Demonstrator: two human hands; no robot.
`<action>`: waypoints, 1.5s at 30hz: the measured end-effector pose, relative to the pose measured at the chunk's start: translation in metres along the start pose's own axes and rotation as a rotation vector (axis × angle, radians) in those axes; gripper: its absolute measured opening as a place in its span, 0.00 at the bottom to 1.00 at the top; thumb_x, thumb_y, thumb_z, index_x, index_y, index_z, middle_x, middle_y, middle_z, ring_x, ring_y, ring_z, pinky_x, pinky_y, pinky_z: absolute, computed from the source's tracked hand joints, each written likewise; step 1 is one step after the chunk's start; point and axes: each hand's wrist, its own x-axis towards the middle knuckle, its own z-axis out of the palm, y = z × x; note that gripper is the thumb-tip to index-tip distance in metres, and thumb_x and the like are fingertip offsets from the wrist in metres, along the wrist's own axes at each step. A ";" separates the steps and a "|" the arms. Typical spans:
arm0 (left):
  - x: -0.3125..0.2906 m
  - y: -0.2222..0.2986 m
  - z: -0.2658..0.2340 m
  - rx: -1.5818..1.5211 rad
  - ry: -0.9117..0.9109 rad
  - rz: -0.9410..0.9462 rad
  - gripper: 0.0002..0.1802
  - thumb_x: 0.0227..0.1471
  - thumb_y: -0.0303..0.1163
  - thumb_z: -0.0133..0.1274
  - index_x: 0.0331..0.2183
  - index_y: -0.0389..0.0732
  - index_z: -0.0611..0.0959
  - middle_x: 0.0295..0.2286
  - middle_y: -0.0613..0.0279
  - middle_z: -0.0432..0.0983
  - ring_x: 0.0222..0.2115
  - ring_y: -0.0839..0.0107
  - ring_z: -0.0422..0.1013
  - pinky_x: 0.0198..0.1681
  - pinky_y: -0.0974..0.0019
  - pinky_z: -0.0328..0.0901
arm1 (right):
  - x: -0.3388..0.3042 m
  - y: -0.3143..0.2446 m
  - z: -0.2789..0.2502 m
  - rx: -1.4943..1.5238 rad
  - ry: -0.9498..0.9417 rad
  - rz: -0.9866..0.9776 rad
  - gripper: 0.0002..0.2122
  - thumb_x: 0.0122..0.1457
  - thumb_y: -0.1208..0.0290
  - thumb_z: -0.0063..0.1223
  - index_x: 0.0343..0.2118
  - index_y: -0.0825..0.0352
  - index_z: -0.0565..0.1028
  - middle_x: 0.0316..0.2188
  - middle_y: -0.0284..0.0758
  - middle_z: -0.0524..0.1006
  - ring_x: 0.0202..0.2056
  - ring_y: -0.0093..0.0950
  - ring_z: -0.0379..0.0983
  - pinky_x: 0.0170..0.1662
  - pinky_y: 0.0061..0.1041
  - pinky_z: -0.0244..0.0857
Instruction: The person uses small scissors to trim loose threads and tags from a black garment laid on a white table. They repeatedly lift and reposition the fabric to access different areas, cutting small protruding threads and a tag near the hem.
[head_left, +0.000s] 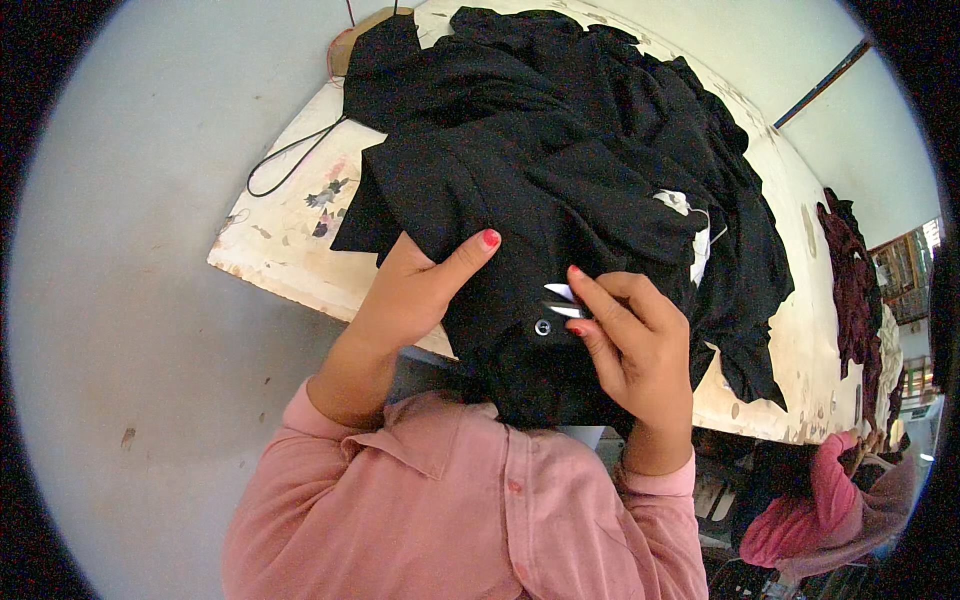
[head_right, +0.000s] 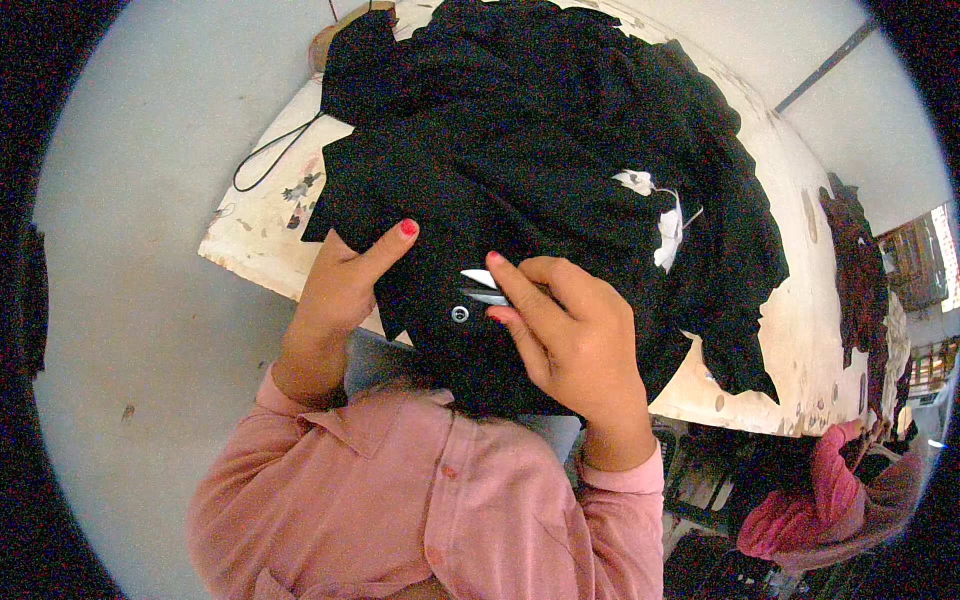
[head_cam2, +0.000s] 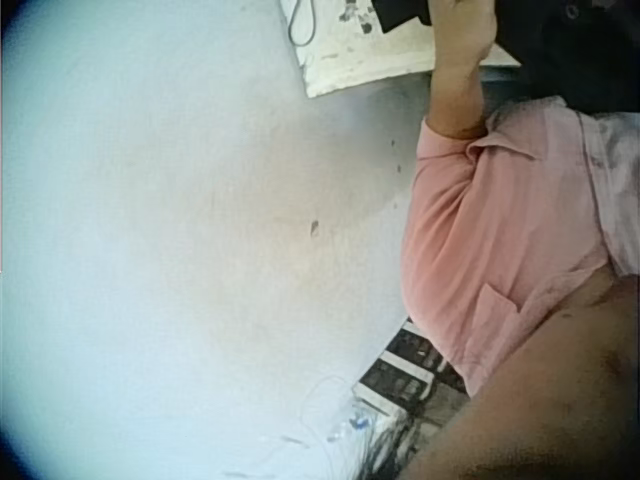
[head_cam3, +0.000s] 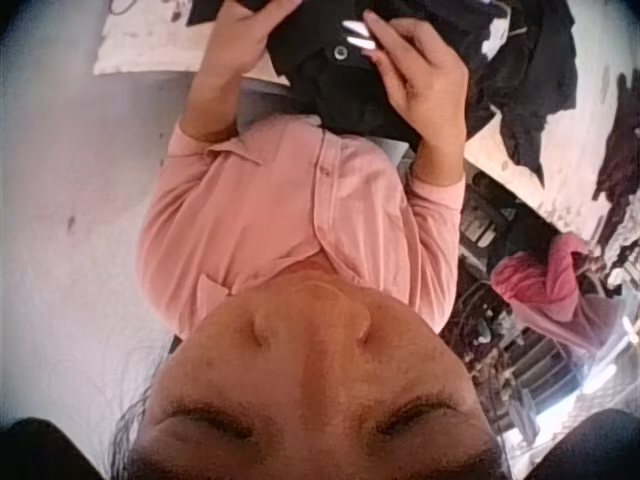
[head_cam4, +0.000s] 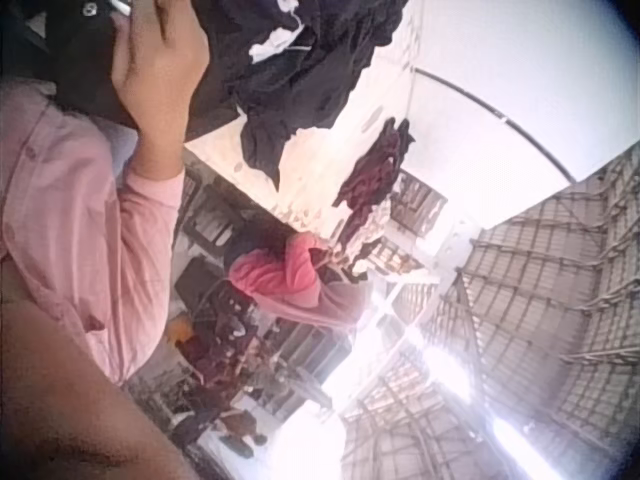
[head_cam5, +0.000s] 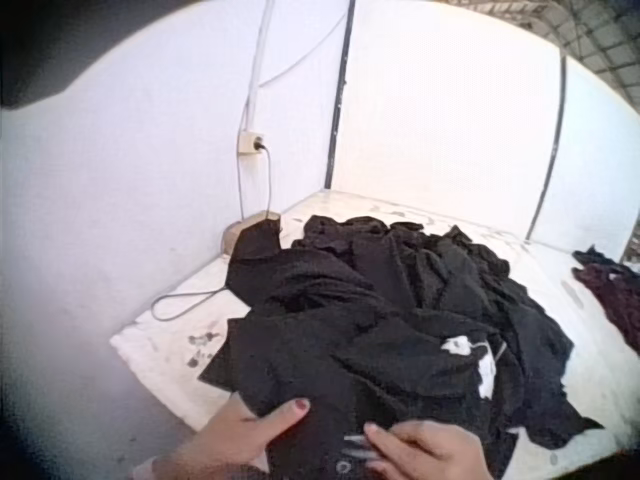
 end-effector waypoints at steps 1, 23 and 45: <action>0.000 0.000 0.000 0.017 0.003 0.022 0.22 0.54 0.36 0.57 0.45 0.31 0.75 0.42 0.59 0.75 0.42 0.70 0.70 0.47 0.67 0.64 | 0.002 -0.002 0.000 -0.013 -0.006 -0.027 0.18 0.48 0.71 0.61 0.44 0.64 0.77 0.30 0.35 0.75 0.26 0.32 0.72 0.28 0.27 0.66; -0.004 -0.013 -0.001 0.327 -0.180 0.147 0.30 0.39 0.24 0.66 0.47 0.35 0.74 0.41 0.58 0.75 0.43 0.67 0.71 0.49 0.64 0.65 | 0.004 -0.007 0.033 0.191 0.081 0.227 0.09 0.41 0.82 0.59 0.29 0.68 0.78 0.20 0.35 0.72 0.23 0.29 0.71 0.26 0.23 0.62; -0.007 0.003 0.004 0.722 -0.098 0.553 0.07 0.48 0.24 0.53 0.29 0.43 0.85 0.28 0.58 0.77 0.36 0.58 0.69 0.43 0.65 0.61 | 0.023 -0.007 0.036 0.563 0.009 0.326 0.07 0.58 0.72 0.53 0.34 0.70 0.74 0.25 0.31 0.67 0.27 0.22 0.63 0.33 0.18 0.57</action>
